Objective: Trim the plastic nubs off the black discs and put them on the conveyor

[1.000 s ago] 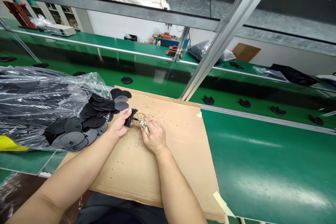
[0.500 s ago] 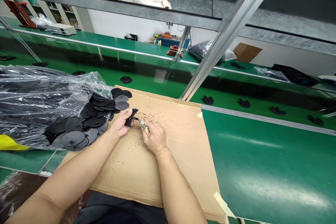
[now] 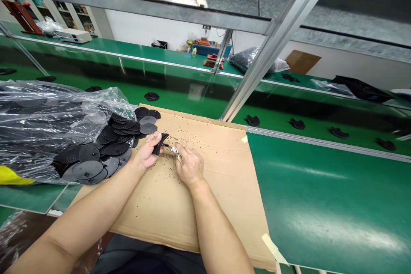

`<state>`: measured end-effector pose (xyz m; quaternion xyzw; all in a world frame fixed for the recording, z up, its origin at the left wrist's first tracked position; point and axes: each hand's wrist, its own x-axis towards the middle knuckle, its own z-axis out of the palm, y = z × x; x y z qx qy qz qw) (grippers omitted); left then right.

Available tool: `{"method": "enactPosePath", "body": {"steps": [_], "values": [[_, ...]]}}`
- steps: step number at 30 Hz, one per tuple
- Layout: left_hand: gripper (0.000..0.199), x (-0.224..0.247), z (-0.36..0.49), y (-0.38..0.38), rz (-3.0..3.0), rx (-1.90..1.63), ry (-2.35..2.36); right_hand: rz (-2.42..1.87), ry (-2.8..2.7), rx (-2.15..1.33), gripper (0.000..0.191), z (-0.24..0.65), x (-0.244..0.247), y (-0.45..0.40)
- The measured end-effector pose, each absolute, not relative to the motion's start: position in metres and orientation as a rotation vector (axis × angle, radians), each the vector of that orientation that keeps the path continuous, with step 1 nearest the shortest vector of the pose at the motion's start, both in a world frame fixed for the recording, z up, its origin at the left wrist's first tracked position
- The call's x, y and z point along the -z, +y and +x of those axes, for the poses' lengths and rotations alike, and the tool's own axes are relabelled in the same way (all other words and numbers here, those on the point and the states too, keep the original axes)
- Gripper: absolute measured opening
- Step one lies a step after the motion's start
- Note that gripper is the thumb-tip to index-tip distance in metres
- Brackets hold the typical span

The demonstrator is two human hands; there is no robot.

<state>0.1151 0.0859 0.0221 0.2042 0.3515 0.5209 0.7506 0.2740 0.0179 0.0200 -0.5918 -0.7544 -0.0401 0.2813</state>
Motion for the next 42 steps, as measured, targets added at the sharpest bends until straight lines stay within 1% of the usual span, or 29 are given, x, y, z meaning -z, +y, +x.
{"method": "enactPosePath", "body": {"steps": [4,11,15,18,20,25,31,38,42], "values": [[0.03,-0.0216,0.1163,0.0854,0.434,-1.144,0.792,-1.614,-2.042,0.103,0.045,0.2752,-0.0209,0.0182],[0.029,-0.0182,0.1173,0.0858,0.429,-1.179,0.759,-1.661,-2.009,0.026,0.044,0.2743,-0.0179,0.0188],[0.037,-0.0186,0.1157,0.0842,0.463,-1.123,0.659,-1.658,-1.929,-0.072,0.039,0.2727,-0.0146,0.0188],[0.036,-0.0187,0.1133,0.0845,0.475,-1.086,0.689,-1.627,-1.824,-0.128,0.037,0.2717,-0.0159,0.0186],[0.038,-0.0186,0.1117,0.0858,0.472,-1.095,0.703,-1.608,-1.757,-0.158,0.036,0.2713,-0.0178,0.0186],[0.049,-0.0169,0.1105,0.0897,0.445,-1.164,0.729,-1.577,-1.683,-0.226,0.035,0.2717,-0.0187,0.0192],[0.037,-0.0164,0.1113,0.0895,0.474,-1.132,0.682,-1.575,-1.68,-0.24,0.037,0.2711,-0.0169,0.0191],[0.038,-0.0226,0.1107,0.0863,0.459,-1.094,0.676,-1.535,-1.689,-0.237,0.037,0.2714,-0.0171,0.0183],[0.028,-0.025,0.1096,0.0859,0.418,-1.077,0.644,-1.501,-1.721,-0.218,0.037,0.2712,-0.0173,0.0181]]}}
